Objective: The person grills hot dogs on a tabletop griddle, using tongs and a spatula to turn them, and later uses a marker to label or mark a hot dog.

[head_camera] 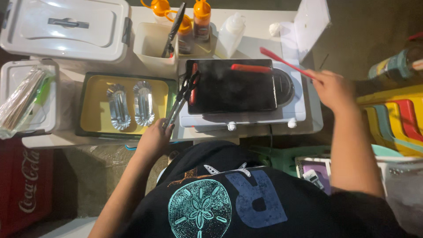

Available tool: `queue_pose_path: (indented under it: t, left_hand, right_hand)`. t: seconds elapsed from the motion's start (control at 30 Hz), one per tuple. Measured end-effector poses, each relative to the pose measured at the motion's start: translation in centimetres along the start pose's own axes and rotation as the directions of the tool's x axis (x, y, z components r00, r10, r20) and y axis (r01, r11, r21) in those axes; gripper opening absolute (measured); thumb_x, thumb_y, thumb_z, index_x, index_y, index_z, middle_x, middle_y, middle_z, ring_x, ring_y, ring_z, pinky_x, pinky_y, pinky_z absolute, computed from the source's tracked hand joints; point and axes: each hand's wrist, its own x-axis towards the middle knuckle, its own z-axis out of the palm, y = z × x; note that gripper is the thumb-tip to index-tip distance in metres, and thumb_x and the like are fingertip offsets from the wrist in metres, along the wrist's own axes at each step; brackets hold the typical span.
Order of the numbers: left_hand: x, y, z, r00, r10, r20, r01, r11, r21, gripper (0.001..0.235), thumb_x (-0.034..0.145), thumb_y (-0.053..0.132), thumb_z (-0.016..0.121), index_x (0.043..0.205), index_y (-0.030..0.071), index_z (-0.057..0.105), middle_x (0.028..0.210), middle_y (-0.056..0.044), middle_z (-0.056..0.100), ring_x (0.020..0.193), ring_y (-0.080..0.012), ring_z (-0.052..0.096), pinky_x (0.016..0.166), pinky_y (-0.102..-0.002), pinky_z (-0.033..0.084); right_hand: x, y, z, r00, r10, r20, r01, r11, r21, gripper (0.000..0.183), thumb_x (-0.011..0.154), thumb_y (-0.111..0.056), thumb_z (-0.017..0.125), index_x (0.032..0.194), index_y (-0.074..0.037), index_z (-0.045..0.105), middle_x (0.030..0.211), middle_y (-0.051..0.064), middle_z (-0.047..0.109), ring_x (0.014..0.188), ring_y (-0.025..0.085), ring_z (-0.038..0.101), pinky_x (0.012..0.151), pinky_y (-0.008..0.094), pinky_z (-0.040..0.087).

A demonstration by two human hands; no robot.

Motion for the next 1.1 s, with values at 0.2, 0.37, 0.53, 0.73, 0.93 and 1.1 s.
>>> queue_pose_path:
  t: [0.2,0.37,0.53,0.73,0.93,1.1]
  left_hand:
    - [0.2,-0.9,-0.8,0.994,0.108,-0.017,-0.107,0.994,0.036,0.038,0.099,0.032,0.06,0.119,0.0,0.062,0.099,-0.027,0.071,0.095,-0.0462,0.067,0.084,-0.052,0.052]
    - [0.7,-1.0,-1.9,0.993,0.113,0.034,-0.114,0.993,0.036,0.038,0.098,0.031,0.06,0.118,-0.001,0.061,0.096,-0.027,0.071,0.093,-0.0457,0.068,0.083,-0.052,0.052]
    - [0.6,-1.4,-3.2,0.991,0.092,0.101,-0.096,0.995,0.033,0.033,0.099,0.03,0.059,0.114,0.001,0.062,0.092,-0.027,0.071,0.09,-0.0458,0.068,0.081,-0.052,0.053]
    - [0.3,-2.1,-3.8,0.985,0.102,0.139,-0.108,0.994,0.035,0.032,0.1,0.032,0.058,0.111,0.002,0.061,0.09,-0.026,0.071,0.087,-0.0458,0.069,0.079,-0.053,0.053]
    - [-0.1,-3.3,-3.8,0.983,0.134,0.125,-0.132,0.991,-0.018,0.031,0.1,0.032,0.058,0.112,0.003,0.062,0.089,-0.026,0.071,0.086,-0.0463,0.068,0.077,-0.053,0.053]
    - [0.5,-4.0,-3.7,0.975,0.173,0.143,-0.175,0.985,0.0,0.032,0.099,0.031,0.059,0.115,0.003,0.061,0.09,-0.027,0.07,0.087,-0.047,0.067,0.077,-0.054,0.052]
  right_hand:
    - [0.3,-0.3,3.4,0.999,0.023,0.03,-0.026,0.994,0.109,0.038,0.099,-0.025,0.064,0.134,-0.04,0.071,0.096,0.005,0.068,0.084,0.029,0.066,0.07,0.043,0.052]
    - [-3.0,-1.7,2.7,0.999,0.045,0.012,-0.047,0.98,0.194,0.04,0.099,-0.019,0.064,0.134,-0.036,0.071,0.095,0.006,0.069,0.083,0.026,0.067,0.071,0.04,0.052]
    - [-5.0,-3.8,2.9,0.995,0.093,-0.023,-0.079,0.933,0.351,0.041,0.098,-0.015,0.063,0.135,-0.03,0.07,0.104,0.008,0.072,0.085,0.026,0.068,0.076,0.039,0.054]
    - [-6.7,-6.9,6.3,0.969,0.24,-0.053,-0.215,0.932,0.293,0.04,0.098,-0.016,0.063,0.136,-0.028,0.07,0.111,0.014,0.073,0.097,0.036,0.07,0.081,0.045,0.054]
    - [-12.6,-10.8,11.2,0.91,0.396,-0.123,-0.334,0.876,0.348,0.048,0.099,-0.012,0.056,0.146,-0.019,0.06,0.107,0.024,0.07,0.098,0.044,0.068,0.083,0.051,0.053]
    - [-12.8,-15.6,13.6,0.88,0.475,-0.02,-0.433,0.817,0.382,0.055,0.099,-0.012,0.056,0.153,-0.023,0.054,0.106,0.027,0.07,0.099,0.046,0.067,0.085,0.053,0.052]
